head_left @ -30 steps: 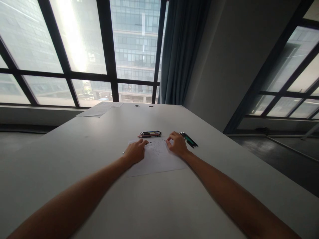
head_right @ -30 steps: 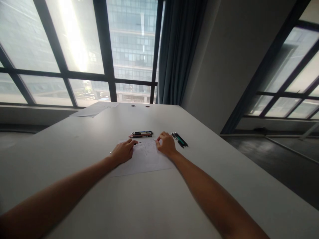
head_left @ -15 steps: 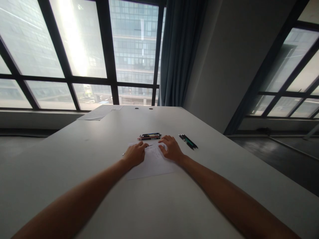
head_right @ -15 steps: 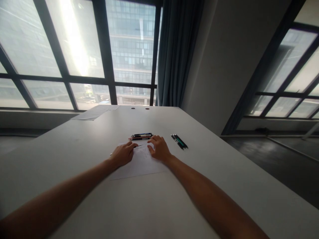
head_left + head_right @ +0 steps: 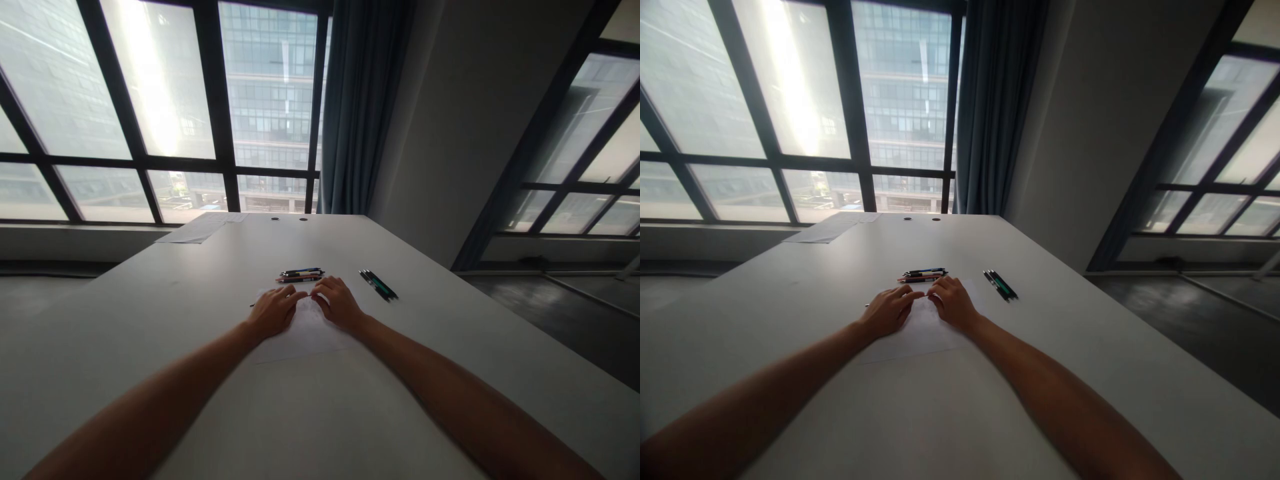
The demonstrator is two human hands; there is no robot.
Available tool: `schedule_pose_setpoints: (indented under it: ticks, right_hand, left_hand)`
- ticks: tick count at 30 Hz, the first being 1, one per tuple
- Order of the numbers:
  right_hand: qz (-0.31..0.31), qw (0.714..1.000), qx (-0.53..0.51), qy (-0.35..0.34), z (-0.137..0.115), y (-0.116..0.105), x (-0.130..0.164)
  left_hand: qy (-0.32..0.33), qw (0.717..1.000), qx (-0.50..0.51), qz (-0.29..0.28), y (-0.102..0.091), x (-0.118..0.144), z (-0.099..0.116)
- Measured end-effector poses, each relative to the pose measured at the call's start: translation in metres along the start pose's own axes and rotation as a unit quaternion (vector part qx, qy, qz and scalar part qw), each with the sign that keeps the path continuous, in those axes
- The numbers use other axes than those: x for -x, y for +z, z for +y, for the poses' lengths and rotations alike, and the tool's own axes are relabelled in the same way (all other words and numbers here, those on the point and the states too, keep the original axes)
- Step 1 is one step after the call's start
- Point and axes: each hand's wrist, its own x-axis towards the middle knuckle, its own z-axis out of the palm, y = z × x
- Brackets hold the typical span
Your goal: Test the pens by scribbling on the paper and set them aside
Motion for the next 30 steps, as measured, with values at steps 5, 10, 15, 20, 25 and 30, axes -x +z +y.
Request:
schedule_pose_setpoints:
  ticks: [5, 10, 15, 20, 25, 30]
  right_hand:
    - [0.026, 0.993, 0.072, 0.094, 0.014, -0.008, -0.001]
    - [0.033, 0.985, 0.088, 0.142, 0.032, -0.013, 0.004]
    - [-0.010, 0.985, 0.097, 0.140, 0.023, -0.009, 0.004]
    - [-0.044, 0.985, 0.107, 0.131, 0.014, -0.006, 0.004]
    - [-0.052, 0.984, 0.120, 0.119, 0.016, -0.007, 0.004]
    - [0.014, 0.981, 0.126, 0.144, 0.020, -0.008, 0.002]
  left_hand:
    - [-0.057, 0.998, -0.011, 0.017, -0.002, 0.000, -0.001]
    - [-0.060, 0.996, -0.005, 0.062, -0.002, 0.000, -0.001]
    - [-0.033, 0.997, 0.010, 0.070, -0.002, -0.001, 0.001]
    - [-0.027, 0.998, 0.014, 0.058, -0.003, -0.001, 0.001]
    - [-0.009, 0.999, -0.007, 0.043, -0.003, -0.001, -0.001]
    - [0.019, 0.998, -0.051, 0.013, -0.006, -0.001, -0.003]
